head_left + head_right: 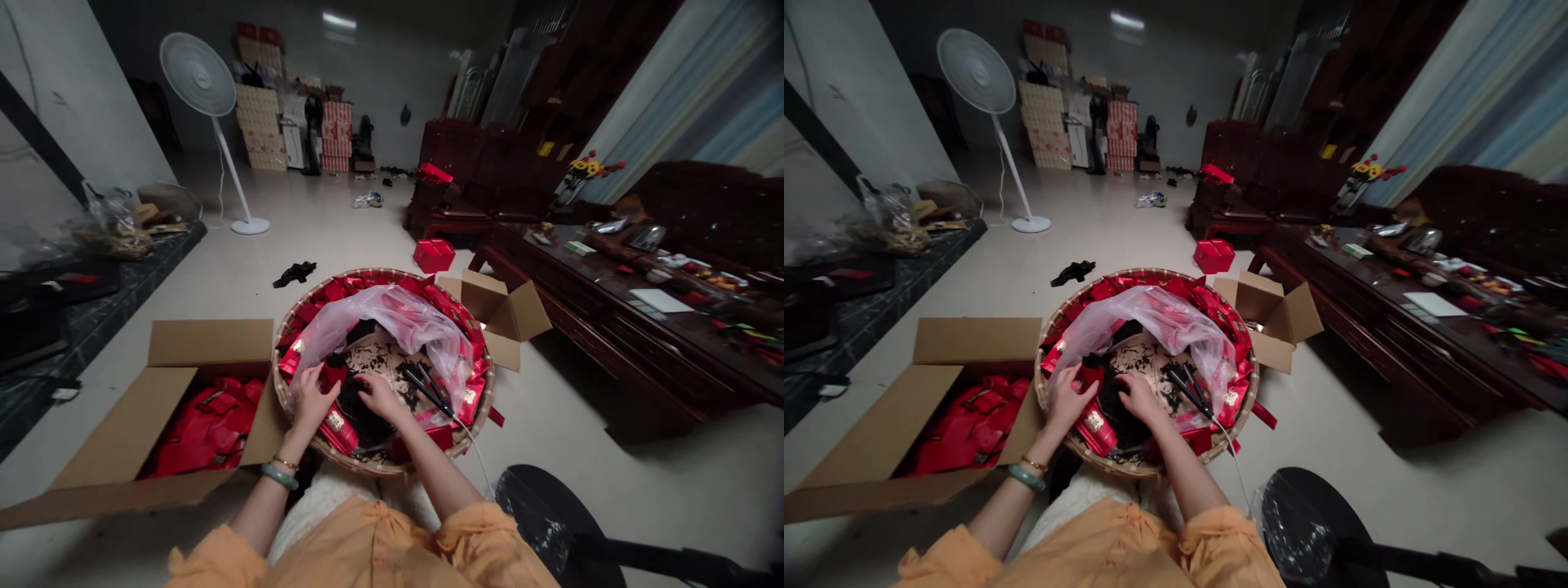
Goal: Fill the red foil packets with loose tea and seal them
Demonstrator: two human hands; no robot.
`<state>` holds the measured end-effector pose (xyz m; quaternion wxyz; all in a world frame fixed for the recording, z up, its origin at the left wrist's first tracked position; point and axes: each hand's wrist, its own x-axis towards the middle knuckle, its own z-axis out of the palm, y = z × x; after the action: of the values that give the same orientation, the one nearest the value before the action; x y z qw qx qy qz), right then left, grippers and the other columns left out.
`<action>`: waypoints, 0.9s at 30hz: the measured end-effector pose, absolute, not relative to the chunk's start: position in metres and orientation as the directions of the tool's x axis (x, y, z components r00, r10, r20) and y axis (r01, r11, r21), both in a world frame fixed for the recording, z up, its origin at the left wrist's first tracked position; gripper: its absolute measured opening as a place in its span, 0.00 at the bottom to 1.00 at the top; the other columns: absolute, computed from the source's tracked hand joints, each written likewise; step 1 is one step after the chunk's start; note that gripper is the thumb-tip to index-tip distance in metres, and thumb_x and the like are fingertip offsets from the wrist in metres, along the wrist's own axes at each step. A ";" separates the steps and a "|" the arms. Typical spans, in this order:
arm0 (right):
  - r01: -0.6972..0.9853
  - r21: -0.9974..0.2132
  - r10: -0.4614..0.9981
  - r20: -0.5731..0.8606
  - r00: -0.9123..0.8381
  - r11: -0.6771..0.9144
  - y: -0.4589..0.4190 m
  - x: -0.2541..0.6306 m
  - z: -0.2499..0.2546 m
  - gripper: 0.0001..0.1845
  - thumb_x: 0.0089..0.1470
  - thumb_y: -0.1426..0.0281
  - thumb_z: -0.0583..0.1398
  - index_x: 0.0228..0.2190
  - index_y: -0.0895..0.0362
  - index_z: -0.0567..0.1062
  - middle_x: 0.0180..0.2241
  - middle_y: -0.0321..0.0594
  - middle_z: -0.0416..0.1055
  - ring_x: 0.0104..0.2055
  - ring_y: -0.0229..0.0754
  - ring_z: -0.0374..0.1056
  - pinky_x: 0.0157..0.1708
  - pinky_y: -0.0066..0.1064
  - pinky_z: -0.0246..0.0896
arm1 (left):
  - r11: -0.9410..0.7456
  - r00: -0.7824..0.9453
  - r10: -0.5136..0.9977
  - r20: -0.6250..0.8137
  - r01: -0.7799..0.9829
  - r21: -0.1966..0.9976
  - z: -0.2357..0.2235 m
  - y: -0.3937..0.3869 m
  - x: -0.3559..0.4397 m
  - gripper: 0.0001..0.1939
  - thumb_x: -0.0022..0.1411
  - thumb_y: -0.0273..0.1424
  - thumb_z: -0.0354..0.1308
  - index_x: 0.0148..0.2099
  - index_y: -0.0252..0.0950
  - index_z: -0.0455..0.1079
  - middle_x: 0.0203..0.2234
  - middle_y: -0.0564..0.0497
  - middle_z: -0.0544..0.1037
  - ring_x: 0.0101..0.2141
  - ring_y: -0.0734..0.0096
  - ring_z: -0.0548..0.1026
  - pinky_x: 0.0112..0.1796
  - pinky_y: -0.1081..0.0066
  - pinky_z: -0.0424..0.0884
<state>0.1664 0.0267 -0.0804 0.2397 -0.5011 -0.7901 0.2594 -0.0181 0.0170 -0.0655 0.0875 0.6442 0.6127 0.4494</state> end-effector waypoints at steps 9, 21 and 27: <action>0.737 -0.144 0.735 -0.076 -0.673 0.660 0.009 0.153 -0.064 0.33 0.40 0.74 0.62 0.51 0.49 0.65 0.57 0.42 0.55 0.50 0.53 0.55 0.45 0.41 0.58 | -0.216 -0.137 0.886 0.442 0.722 0.657 -0.067 0.017 -0.018 0.25 0.50 0.37 0.59 0.50 0.33 0.67 0.38 0.45 0.70 0.40 0.60 0.71 0.42 0.62 0.70; 0.812 -0.515 0.956 0.053 -0.289 0.274 0.013 0.195 -0.075 0.14 0.46 0.75 0.58 0.37 0.54 0.74 0.38 0.39 0.72 0.40 0.42 0.68 0.40 0.31 0.61 | -0.272 -0.069 0.888 0.455 0.718 0.640 -0.070 0.014 -0.006 0.23 0.51 0.36 0.59 0.49 0.34 0.67 0.37 0.47 0.69 0.39 0.62 0.71 0.41 0.63 0.71; 0.565 -0.818 0.991 0.134 0.010 0.105 0.017 0.218 -0.062 0.10 0.46 0.71 0.57 0.32 0.56 0.76 0.31 0.37 0.76 0.34 0.42 0.71 0.38 0.32 0.63 | -0.334 0.010 0.899 0.437 0.660 0.673 -0.062 0.009 0.012 0.23 0.51 0.31 0.58 0.51 0.35 0.66 0.38 0.47 0.67 0.37 0.66 0.72 0.40 0.65 0.72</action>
<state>0.2183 0.0170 -0.0621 0.3731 -0.6050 -0.6429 0.2854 0.0124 0.0090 -0.0624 0.1401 0.6966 0.5596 0.4266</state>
